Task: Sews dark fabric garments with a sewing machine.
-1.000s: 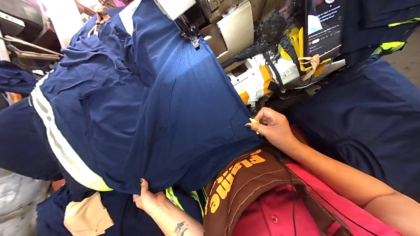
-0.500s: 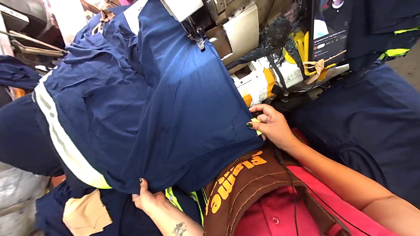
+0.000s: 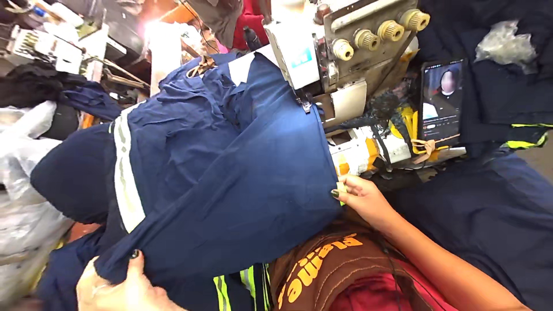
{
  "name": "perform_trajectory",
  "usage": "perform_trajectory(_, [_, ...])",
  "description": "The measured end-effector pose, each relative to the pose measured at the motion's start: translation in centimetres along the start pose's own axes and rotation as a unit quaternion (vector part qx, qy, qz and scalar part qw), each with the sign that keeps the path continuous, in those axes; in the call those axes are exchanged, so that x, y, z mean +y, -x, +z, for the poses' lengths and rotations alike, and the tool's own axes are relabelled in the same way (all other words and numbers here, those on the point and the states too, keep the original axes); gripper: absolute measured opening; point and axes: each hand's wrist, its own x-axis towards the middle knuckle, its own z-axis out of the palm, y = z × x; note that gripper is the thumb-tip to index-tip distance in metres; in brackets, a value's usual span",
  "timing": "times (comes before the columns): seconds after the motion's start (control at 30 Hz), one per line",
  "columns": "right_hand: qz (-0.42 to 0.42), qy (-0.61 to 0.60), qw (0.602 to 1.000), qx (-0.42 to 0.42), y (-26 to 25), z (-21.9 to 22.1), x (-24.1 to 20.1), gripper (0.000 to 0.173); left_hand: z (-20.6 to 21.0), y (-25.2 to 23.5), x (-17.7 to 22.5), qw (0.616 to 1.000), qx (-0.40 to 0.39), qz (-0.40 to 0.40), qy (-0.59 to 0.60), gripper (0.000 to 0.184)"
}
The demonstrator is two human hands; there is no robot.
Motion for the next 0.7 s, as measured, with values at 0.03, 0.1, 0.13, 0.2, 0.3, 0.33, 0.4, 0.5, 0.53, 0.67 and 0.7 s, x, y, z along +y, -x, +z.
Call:
perform_trajectory(0.03, [-0.002, 0.003, 1.0, 0.011, -1.0, 0.1, -0.4, 0.017, 0.3, -0.8, 1.3, 0.999, -0.003, 0.027, -0.042, 0.063])
perform_trajectory(0.1, [0.002, 0.005, 0.999, 0.035, -3.0, 0.2, -1.1, 0.013, 1.4, -2.2, 5.3, 0.995, 0.0, 0.057, -0.083, 0.056])
perform_trajectory(0.13, [0.011, 0.0, 0.999, 0.05, -4.0, 0.2, -1.5, 0.012, 2.0, -2.9, 7.4, 0.994, 0.0, 0.079, -0.072, 0.052])
perform_trajectory(0.2, [0.011, -0.013, 0.997, 0.071, -6.0, 0.1, -1.9, 0.009, 3.4, -4.7, 10.6, 0.993, 0.013, 0.11, -0.028, 0.048])
perform_trajectory(0.3, [-0.023, -0.03, 0.996, 0.086, -8.9, 0.0, -2.3, 0.008, 6.6, -7.0, 14.5, 0.992, 0.011, 0.123, 0.011, 0.053])
perform_trajectory(0.33, [-0.033, -0.028, 0.995, 0.093, -9.7, 0.0, -2.3, 0.008, 7.7, -7.5, 14.9, 0.99, -0.009, 0.141, -0.025, 0.059])
perform_trajectory(0.4, [-0.041, -0.018, 0.993, 0.108, -10.6, 0.2, -2.4, 0.007, 10.0, -8.6, 13.8, 0.968, -0.062, 0.204, -0.131, 0.074])
perform_trajectory(0.5, [-0.014, -0.011, 0.995, 0.098, -10.5, 0.4, -2.3, 0.012, 13.8, -2.5, 16.4, 0.937, -0.155, 0.288, -0.123, 0.063])
perform_trajectory(0.53, [0.005, -0.014, 0.997, 0.079, -10.2, 0.6, -2.0, 0.016, 15.2, 0.9, 17.1, 0.914, -0.19, 0.343, -0.107, 0.05])
perform_trajectory(0.67, [0.057, -0.057, 0.996, 0.035, -7.8, 1.4, 0.0, 0.006, 19.5, 13.5, 17.7, 0.824, -0.269, 0.496, -0.048, 0.028])
perform_trajectory(0.7, [0.058, -0.059, 0.996, 0.034, -7.2, 1.4, 0.1, 0.004, 20.2, 15.3, 17.6, 0.816, -0.26, 0.515, -0.041, 0.026])
